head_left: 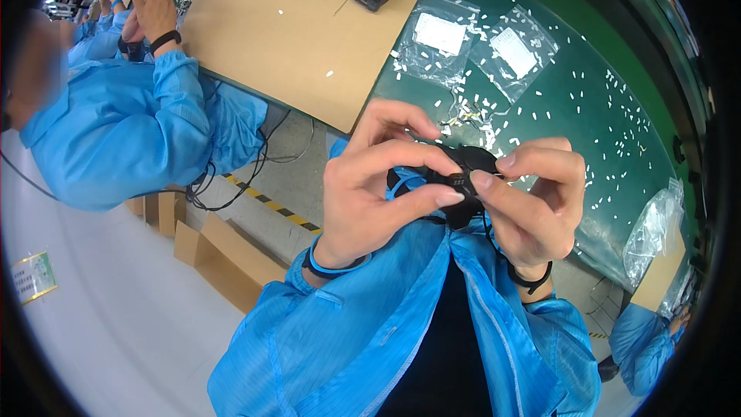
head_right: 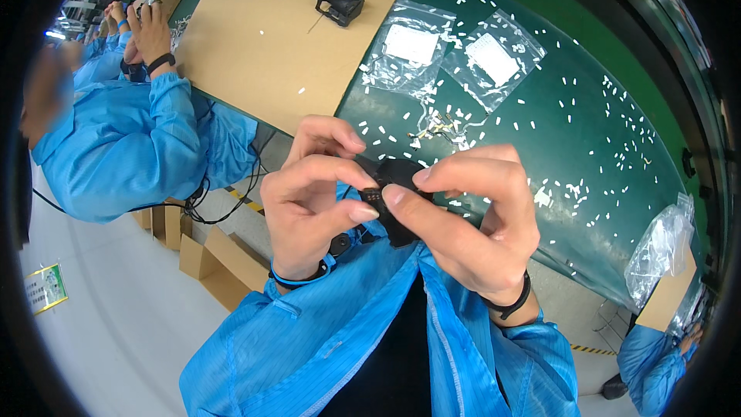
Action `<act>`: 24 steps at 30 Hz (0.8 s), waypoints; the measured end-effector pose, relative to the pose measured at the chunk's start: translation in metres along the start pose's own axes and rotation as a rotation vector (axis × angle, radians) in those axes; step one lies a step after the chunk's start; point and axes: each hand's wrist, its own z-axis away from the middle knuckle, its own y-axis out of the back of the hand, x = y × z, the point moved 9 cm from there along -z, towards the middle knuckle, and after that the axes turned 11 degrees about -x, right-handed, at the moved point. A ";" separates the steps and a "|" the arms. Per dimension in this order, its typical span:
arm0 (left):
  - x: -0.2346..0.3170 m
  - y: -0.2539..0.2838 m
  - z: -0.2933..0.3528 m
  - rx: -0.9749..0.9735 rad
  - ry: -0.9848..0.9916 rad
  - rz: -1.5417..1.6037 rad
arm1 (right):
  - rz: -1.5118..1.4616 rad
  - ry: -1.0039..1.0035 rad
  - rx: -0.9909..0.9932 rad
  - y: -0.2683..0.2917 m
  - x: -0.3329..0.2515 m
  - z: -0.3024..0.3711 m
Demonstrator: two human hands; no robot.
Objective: The person is assembling small plastic and metal components at a manufacturing station.
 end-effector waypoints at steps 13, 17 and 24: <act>0.063 -0.006 0.027 0.486 -0.500 -0.944 | 0.174 -0.167 0.127 0.021 -0.021 -0.011; 0.067 -0.018 0.040 0.486 -0.681 -1.303 | 0.081 -0.253 -0.093 -0.002 -0.009 -0.021; 0.063 -0.026 0.043 0.436 -0.782 -1.459 | -0.068 -0.373 -0.169 -0.014 0.007 -0.022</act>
